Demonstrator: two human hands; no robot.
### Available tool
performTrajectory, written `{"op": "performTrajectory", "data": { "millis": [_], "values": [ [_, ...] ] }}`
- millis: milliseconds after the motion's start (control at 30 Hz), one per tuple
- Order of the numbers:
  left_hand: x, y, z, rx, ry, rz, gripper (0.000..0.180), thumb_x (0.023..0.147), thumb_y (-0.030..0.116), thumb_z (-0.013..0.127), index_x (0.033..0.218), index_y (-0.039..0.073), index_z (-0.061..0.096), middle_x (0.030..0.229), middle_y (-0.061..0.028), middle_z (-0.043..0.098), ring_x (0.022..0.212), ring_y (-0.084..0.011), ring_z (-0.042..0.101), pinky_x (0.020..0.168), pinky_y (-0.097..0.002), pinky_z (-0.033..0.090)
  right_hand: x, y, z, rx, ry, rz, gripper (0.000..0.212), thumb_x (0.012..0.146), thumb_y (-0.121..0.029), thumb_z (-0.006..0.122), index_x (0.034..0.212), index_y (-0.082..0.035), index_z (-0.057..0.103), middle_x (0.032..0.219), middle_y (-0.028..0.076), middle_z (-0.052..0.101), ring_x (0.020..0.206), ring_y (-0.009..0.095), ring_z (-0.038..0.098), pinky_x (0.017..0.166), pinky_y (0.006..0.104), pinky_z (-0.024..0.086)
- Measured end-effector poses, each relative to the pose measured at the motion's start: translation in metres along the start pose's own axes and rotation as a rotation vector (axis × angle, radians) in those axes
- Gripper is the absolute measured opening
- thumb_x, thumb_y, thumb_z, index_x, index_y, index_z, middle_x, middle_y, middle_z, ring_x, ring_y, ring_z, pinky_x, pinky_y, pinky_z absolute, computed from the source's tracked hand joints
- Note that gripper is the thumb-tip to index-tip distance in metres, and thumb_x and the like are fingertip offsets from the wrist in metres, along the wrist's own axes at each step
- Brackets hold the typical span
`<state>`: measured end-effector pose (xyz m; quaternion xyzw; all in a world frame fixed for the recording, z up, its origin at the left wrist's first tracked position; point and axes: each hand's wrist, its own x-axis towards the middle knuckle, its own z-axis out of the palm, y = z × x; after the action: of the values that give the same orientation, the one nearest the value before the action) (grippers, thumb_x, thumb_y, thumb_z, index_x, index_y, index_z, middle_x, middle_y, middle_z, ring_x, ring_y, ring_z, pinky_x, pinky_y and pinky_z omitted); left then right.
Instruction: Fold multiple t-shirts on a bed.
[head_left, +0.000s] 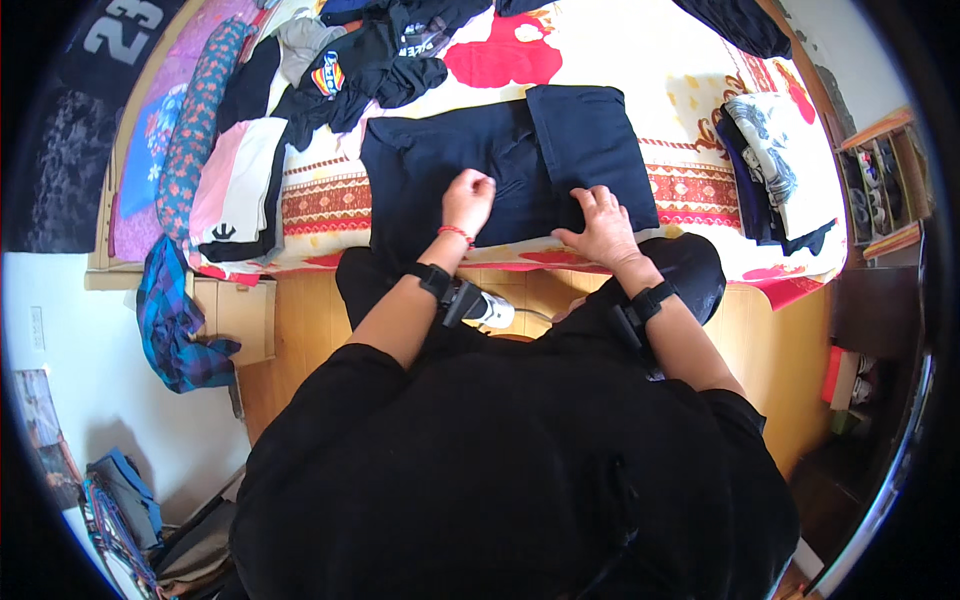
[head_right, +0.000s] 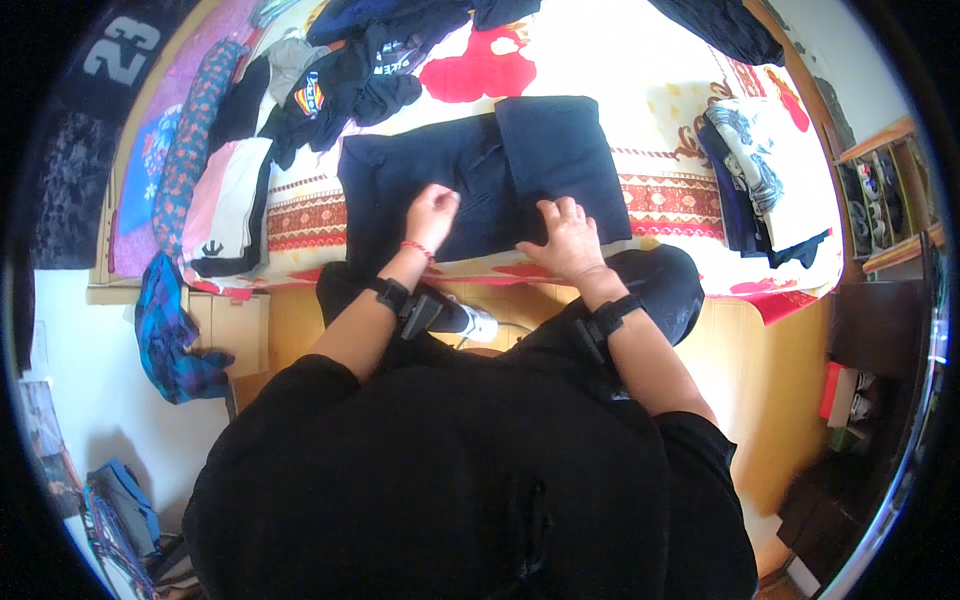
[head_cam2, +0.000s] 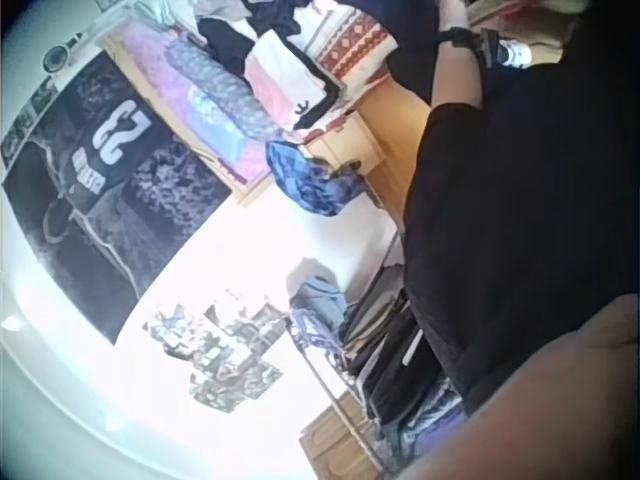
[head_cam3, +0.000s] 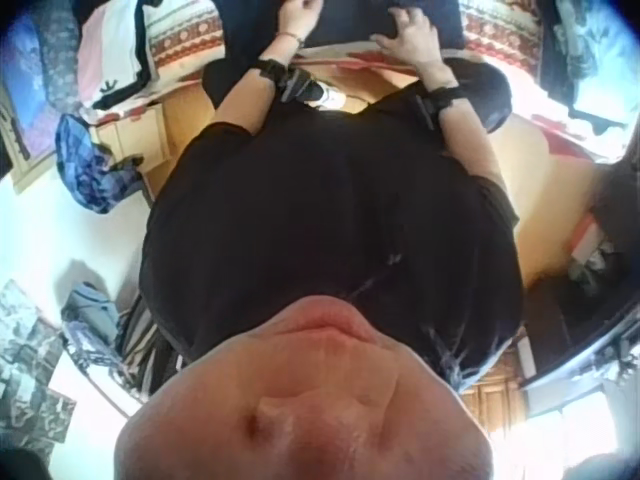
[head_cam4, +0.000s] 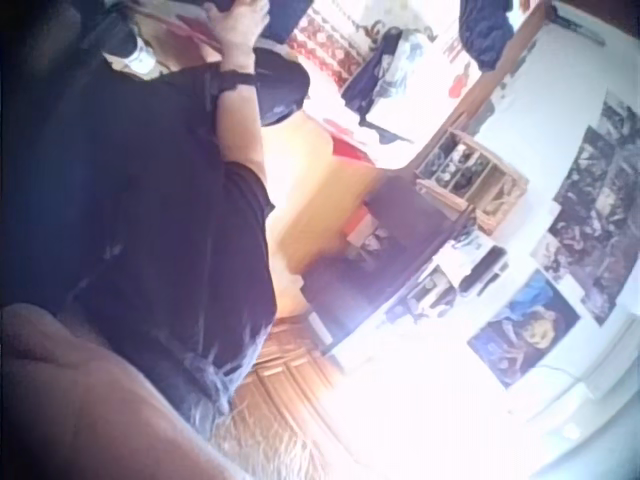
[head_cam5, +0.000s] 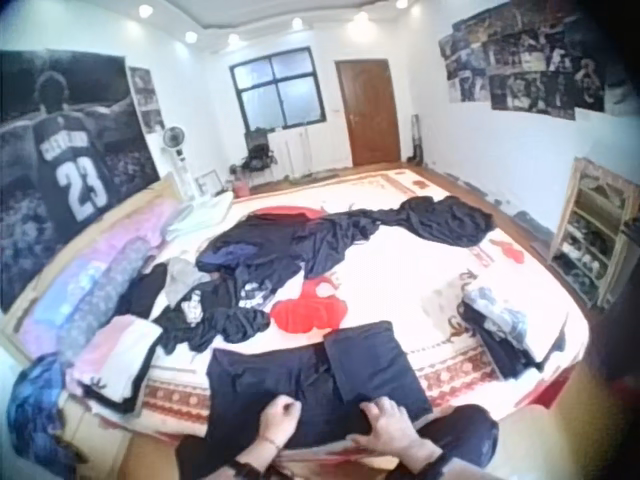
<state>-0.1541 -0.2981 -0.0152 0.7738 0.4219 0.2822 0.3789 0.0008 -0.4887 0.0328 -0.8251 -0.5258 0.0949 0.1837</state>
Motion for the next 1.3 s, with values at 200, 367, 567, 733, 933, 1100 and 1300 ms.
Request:
{"op": "performTrajectory", "data": {
  "millis": [200, 367, 567, 733, 933, 1100, 1300],
  "values": [
    [0.0, -0.061, -0.075, 0.298, 0.43, -0.02, 0.017, 0.076, 0.015, 0.065, 0.091, 0.01, 0.059, 0.092, -0.0135, 0.056, 0.091, -0.0332, 0.055, 0.079, -0.0436, 0.045, 0.007, -0.014, 0.026, -0.256, -0.088, -0.012, 0.061, 0.07, -0.024, 0.07, 0.123, -0.003, 0.048, 0.114, 0.014, 0.047, 0.111, 0.032, 0.047, 0.088, 0.0428, 0.044],
    [-0.007, -0.074, -0.109, 0.52, 0.453, -0.412, 0.054, 0.077, 0.037, 0.068, 0.118, 0.008, 0.047, 0.119, -0.0155, 0.048, 0.116, -0.0352, 0.044, 0.094, -0.0508, 0.038, 0.024, 0.018, 0.037, 0.108, 0.033, 0.03, 0.045, 0.071, -0.008, 0.056, 0.116, -0.004, 0.055, 0.103, 0.019, 0.054, 0.097, 0.036, 0.056, 0.086, 0.0416, 0.047],
    [0.004, -0.083, -0.12, 0.446, 0.362, -0.421, 0.064, 0.073, 0.043, 0.071, 0.116, 0.001, 0.047, 0.11, -0.0205, 0.056, 0.108, -0.0367, 0.052, 0.091, -0.0422, 0.043, 0.015, -0.007, 0.027, 0.15, 0.038, -0.014, 0.053, 0.074, -0.016, 0.059, 0.125, -0.005, 0.049, 0.106, 0.021, 0.051, 0.1, 0.038, 0.054, 0.087, 0.0426, 0.046],
    [0.007, -0.127, -0.131, 0.2, 0.083, -0.316, 0.038, 0.077, 0.032, 0.069, 0.095, 0.0, 0.059, 0.095, -0.0178, 0.064, 0.087, -0.0268, 0.063, 0.078, -0.0352, 0.048, 0.001, -0.019, 0.029, 0.169, -0.104, 0.068, 0.068, 0.075, -0.032, 0.068, 0.133, -0.007, 0.042, 0.113, 0.02, 0.049, 0.107, 0.036, 0.052, 0.093, 0.0412, 0.043],
    [0.041, -0.095, -0.134, -0.03, -0.072, -0.191, 0.046, 0.084, 0.016, 0.063, 0.123, -0.006, 0.051, 0.116, -0.0141, 0.06, 0.102, -0.0181, 0.058, 0.09, -0.028, 0.044, 0.0, 0.007, 0.021, 0.508, 0.154, 0.145, 0.031, 0.079, -0.02, 0.064, 0.104, -0.003, 0.063, 0.088, 0.015, 0.059, 0.079, 0.028, 0.061, 0.076, 0.0362, 0.049],
    [0.085, 0.056, -0.072, -0.209, -0.22, 0.06, 0.051, 0.082, 0.02, 0.063, 0.124, -0.006, 0.051, 0.122, -0.0179, 0.057, 0.108, -0.02, 0.056, 0.092, -0.0288, 0.044, 0.013, 0.021, 0.014, 0.612, 0.431, 0.258, 0.019, 0.079, -0.015, 0.059, 0.095, -0.005, 0.065, 0.084, 0.014, 0.062, 0.079, 0.028, 0.061, 0.075, 0.0362, 0.049],
    [0.015, 0.236, 0.064, 0.073, -0.517, 0.694, 0.044, 0.083, 0.02, 0.063, 0.12, 0.001, 0.053, 0.108, -0.0171, 0.061, 0.098, -0.0277, 0.06, 0.085, -0.0332, 0.048, 0.011, 0.095, 0.028, 0.866, 0.531, 0.697, 0.028, 0.087, -0.022, 0.055, 0.102, 0.001, 0.063, 0.091, 0.017, 0.066, 0.077, 0.023, 0.064, 0.073, 0.0334, 0.049]
  ]
}}
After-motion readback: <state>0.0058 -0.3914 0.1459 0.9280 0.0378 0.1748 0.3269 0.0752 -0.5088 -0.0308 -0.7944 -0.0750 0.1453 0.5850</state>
